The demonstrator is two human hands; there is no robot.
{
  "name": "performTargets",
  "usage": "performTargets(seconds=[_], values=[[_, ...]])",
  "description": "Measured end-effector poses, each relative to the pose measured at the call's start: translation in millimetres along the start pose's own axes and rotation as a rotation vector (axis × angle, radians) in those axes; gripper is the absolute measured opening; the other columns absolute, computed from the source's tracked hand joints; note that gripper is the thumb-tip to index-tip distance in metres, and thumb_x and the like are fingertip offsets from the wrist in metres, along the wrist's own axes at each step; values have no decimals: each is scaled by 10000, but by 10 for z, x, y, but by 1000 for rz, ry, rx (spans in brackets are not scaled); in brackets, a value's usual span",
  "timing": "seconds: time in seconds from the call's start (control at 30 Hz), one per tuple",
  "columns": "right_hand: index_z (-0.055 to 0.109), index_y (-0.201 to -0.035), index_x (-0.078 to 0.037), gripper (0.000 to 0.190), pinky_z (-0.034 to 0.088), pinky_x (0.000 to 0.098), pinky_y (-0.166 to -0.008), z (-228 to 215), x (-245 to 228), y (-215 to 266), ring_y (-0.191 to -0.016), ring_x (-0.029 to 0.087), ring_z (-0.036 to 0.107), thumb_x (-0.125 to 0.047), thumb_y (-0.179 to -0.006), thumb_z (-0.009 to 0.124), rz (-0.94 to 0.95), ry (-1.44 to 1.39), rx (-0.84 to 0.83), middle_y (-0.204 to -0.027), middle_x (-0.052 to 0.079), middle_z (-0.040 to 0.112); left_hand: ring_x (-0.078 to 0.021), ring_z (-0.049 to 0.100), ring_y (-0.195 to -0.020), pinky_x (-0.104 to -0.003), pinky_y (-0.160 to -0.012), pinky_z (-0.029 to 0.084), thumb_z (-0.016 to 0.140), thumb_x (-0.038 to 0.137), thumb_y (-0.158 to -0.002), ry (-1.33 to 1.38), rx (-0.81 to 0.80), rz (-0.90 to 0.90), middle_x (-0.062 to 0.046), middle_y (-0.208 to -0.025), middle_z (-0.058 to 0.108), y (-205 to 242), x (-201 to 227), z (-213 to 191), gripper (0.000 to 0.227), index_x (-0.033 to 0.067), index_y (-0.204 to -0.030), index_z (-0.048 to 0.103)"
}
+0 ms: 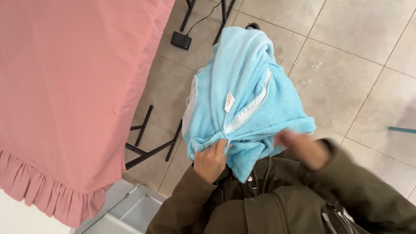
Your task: The person unfolds a light blue and white fleece fabric and uses a pair of scissors to cut along a seam. They repeatedly reposition and adjust the fabric while cutting.
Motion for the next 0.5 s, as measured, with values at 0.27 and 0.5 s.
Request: performTargets(seconds=[0.27, 0.5], values=[[535, -1067, -54, 405, 325, 255, -566, 1059, 20, -110, -601, 107, 319, -407, -1122, 347, 260, -915, -548, -724, 1, 359, -206, 646, -574, -352, -484, 486, 700, 82, -983, 19, 77, 110, -72, -709, 631, 172, 93, 11, 131, -1, -1060, 635], [465, -1052, -106, 369, 329, 252, -548, 1184, -108, -165, -593, 103, 323, -448, -1089, 333, 427, -1117, -534, -772, 14, 413, -248, 686, -635, -373, -537, 517, 690, 36, -974, 205, 108, 99, -114, -788, 686, 201, 92, 69, 157, -19, -1109, 632]])
Point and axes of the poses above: each hand's wrist, its own y-axis away from the middle knuckle, its own z-axis out of the palm, x = y × z, the point moved 1 cm from there along -y, towards the middle knuckle
